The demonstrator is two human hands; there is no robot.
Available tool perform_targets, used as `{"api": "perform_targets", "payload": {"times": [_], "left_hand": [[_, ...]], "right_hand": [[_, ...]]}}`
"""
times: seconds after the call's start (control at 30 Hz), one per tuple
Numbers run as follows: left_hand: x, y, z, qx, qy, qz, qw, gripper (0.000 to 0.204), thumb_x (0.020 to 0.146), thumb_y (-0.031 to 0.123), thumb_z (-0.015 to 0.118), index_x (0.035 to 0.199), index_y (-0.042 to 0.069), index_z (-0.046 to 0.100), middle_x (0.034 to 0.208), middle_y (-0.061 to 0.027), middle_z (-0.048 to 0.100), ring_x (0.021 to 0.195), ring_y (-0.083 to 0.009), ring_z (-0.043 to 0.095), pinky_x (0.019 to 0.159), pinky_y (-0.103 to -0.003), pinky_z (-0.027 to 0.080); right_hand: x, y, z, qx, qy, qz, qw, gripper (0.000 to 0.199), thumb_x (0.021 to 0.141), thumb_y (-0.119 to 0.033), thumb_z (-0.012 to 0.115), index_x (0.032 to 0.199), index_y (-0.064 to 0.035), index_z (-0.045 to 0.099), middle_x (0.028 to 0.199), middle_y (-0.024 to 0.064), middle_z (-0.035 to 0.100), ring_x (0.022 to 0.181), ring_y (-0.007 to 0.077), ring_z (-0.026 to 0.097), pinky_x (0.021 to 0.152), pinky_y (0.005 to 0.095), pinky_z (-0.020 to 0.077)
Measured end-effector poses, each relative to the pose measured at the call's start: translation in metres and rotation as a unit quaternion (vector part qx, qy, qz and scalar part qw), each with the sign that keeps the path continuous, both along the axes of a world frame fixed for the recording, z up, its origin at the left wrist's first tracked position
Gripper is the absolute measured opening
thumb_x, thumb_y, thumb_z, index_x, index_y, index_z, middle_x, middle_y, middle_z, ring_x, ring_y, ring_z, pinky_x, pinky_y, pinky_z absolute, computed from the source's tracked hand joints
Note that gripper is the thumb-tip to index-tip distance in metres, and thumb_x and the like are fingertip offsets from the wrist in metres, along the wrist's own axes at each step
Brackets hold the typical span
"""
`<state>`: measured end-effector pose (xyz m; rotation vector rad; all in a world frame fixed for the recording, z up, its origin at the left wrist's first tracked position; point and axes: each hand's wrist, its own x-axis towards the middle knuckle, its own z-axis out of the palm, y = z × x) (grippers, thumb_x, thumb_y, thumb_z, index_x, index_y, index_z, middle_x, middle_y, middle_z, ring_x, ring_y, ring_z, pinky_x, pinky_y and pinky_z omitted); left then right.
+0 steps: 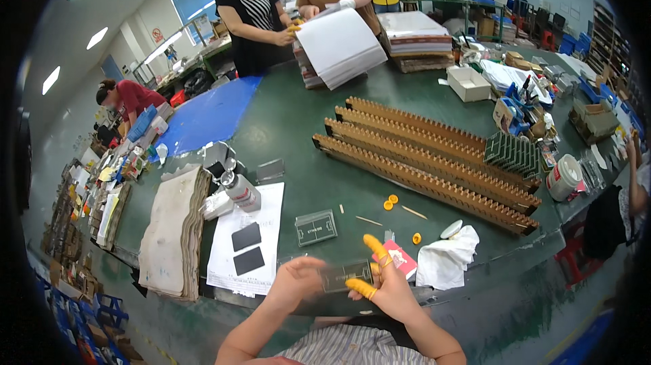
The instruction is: The person cleans small rectangular cards by hand using a white cloth. They wipe both sides of each card, flip them over, and place the cleaned cards into a stack on the table. The process is repeated for multiple cards.
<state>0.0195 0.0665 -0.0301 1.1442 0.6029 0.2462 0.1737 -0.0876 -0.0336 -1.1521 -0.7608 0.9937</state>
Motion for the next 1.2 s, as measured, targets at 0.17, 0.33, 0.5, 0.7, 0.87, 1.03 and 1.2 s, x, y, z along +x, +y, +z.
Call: {"api": "perform_targets", "payload": {"times": [0.17, 0.33, 0.5, 0.7, 0.87, 1.03, 1.2], "left_hand": [[0.01, -0.008, 0.012, 0.002, -0.004, 0.05, 0.999, 0.047, 0.084, 0.004, 0.062, 0.128, 0.004, 0.046, 0.08, -0.0045, 0.065, 0.069, -0.0089, 0.061, 0.063, -0.021, 0.049], [0.01, -0.013, 0.014, 0.095, -0.023, 0.088, 0.991, 0.033, 0.089, 0.001, 0.053, 0.121, 0.001, 0.049, 0.086, -0.0108, 0.066, 0.076, -0.0151, 0.065, 0.069, -0.026, 0.054], [-0.005, 0.01, 0.003, 0.249, 0.024, 0.117, 0.961, 0.017, 0.09, -0.002, 0.05, 0.105, -0.001, 0.059, 0.1, -0.0117, 0.065, 0.081, -0.0169, 0.065, 0.072, -0.025, 0.053], [-0.002, 0.018, -0.004, 0.661, 0.172, 0.111, 0.721, 0.018, 0.087, 0.001, 0.049, 0.101, 0.002, 0.062, 0.123, -0.0157, 0.052, 0.117, -0.0288, 0.046, 0.093, -0.037, 0.038], [0.006, -0.022, -0.007, 0.301, -0.051, 0.113, 0.946, 0.029, 0.089, 0.005, 0.048, 0.118, 0.0, 0.049, 0.123, -0.0157, 0.051, 0.113, -0.0256, 0.05, 0.096, -0.035, 0.038], [0.019, -0.052, -0.002, 0.043, -0.067, 0.068, 0.995, 0.037, 0.082, -0.003, 0.059, 0.117, -0.001, 0.046, 0.104, -0.0123, 0.061, 0.093, -0.0168, 0.06, 0.084, -0.032, 0.05], [0.021, -0.058, -0.013, -0.016, -0.043, 0.146, 0.988, 0.016, 0.083, -0.003, 0.06, 0.097, -0.001, 0.054, 0.089, -0.0075, 0.063, 0.077, -0.0126, 0.063, 0.069, -0.027, 0.056]], "right_hand": [[0.006, 0.0, -0.01, -0.009, 0.028, -0.095, 0.995, 0.068, 0.087, 0.002, 0.054, 0.143, -0.0115, 0.018, 0.089, 0.0085, 0.059, 0.073, 0.0084, 0.056, 0.059, 0.0255, 0.055], [0.002, -0.005, -0.021, -0.004, 0.001, -0.117, 0.993, 0.07, 0.086, 0.001, 0.06, 0.143, -0.012, 0.022, 0.076, -0.0021, 0.049, 0.065, 0.0025, 0.046, 0.061, 0.0196, 0.0487], [0.011, -0.017, -0.021, 0.01, -0.011, -0.208, 0.978, 0.071, 0.084, 0.004, 0.061, 0.142, -0.0059, 0.023, 0.106, -0.0001, 0.052, 0.071, 0.0014, 0.047, 0.066, 0.0157, 0.0415], [0.015, -0.023, -0.021, 0.01, 0.019, -0.224, 0.974, 0.073, 0.083, 0.004, 0.061, 0.143, -0.0034, 0.019, 0.135, -0.0008, 0.037, 0.071, 0.001, 0.047, 0.064, 0.0151, 0.0405], [0.006, -0.02, -0.018, 0.005, 0.057, -0.204, 0.977, 0.073, 0.083, 0.004, 0.061, 0.143, -0.007, 0.021, 0.106, -0.0029, 0.051, 0.067, -0.0003, 0.043, 0.06, 0.014, 0.036], [-0.006, -0.026, -0.021, -0.028, -0.016, -0.161, 0.986, 0.07, 0.083, -0.001, 0.064, 0.141, -0.0077, 0.026, 0.073, -0.0047, 0.054, 0.065, 0.0005, 0.043, 0.063, 0.0171, 0.0386], [0.015, -0.035, -0.03, -0.004, -0.292, -0.299, 0.908, 0.045, 0.083, -0.008, 0.066, 0.125, -0.0042, 0.05, 0.078, 0.0032, 0.06, 0.069, 0.0109, 0.054, 0.07, 0.025, 0.0449]]}}
